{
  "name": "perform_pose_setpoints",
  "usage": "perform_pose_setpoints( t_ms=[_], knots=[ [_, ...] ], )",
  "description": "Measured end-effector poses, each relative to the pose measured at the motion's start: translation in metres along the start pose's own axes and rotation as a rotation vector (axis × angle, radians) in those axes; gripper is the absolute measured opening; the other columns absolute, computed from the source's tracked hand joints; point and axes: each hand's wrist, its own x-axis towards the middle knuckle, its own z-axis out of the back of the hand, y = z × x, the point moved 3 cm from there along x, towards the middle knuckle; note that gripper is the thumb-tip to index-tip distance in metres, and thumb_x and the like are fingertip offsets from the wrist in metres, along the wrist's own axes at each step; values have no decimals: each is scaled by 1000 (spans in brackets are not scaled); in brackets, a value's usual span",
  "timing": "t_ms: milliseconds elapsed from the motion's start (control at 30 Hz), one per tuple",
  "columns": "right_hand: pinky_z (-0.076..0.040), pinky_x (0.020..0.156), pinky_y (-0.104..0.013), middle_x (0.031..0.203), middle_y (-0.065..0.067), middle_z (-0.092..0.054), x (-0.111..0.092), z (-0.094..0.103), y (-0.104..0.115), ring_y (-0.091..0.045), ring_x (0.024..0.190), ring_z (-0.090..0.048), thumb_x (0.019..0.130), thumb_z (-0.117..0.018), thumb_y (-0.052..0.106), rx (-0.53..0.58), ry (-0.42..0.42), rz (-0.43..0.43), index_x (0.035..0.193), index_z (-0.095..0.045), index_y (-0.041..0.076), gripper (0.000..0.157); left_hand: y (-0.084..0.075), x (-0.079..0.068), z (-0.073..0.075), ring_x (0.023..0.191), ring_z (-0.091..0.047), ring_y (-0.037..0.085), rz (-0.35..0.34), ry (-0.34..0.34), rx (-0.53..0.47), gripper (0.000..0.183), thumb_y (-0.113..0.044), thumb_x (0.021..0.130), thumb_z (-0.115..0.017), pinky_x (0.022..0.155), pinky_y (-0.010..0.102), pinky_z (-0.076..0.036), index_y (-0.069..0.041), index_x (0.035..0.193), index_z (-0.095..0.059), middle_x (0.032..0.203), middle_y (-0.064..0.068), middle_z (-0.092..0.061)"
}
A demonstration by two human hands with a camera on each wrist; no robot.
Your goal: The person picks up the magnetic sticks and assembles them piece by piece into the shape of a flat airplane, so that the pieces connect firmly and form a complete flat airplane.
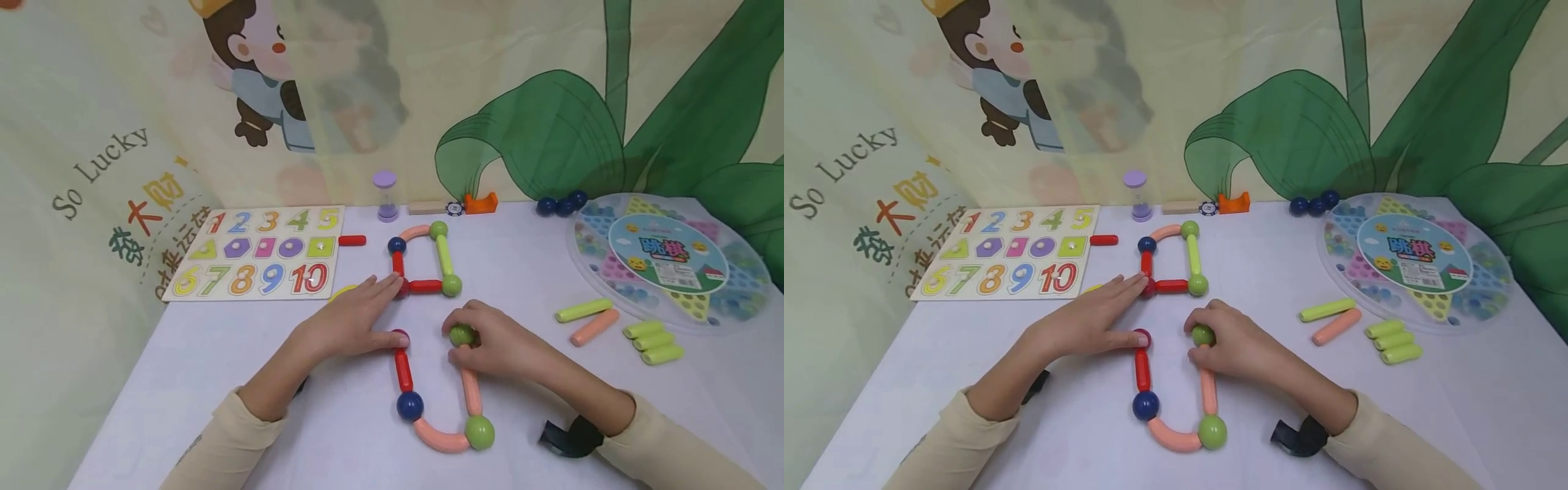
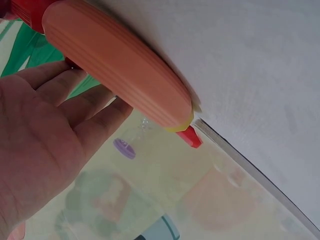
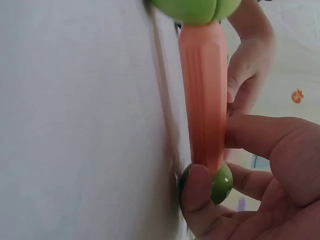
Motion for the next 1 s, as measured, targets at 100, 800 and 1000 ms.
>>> perform_pose_setpoints(
  t_ms=[100, 800, 1000],
  knots=[
    [-48, 56, -25, 86, 4, -53, 2, 7, 2, -14, 72, -50, 74, -74, 24, -37, -13, 30, 99, -65, 19, 27, 0, 0, 0, 135, -14, 23, -2, -2, 7, 95, -70, 70, -54, 102, 41, -28, -24, 145, -18, 148, -11, -16],
    [-38, 90, -29, 115, 2, -55, 222, -1, 80, -15, 100, -46, 87, -55, 13, -668, 286, 288, 121, -58, 24, 36, -1, 0, 0, 134, -17, 27, -85, -33, 3, 94, -65, 74, -56, 105, 34, -21, -16, 145, -18, 149, -4, -16],
    [-42, 75, -25, 91, 6, -60, 221, 5, 93, -13, 84, -50, 85, -57, 10, -665, 207, 349, 91, -69, 19, 16, 0, 0, 1, 133, -18, 28, -98, -43, 2, 94, -64, 75, -56, 105, 34, -21, -16, 145, -18, 149, -3, -15]
  ],
)
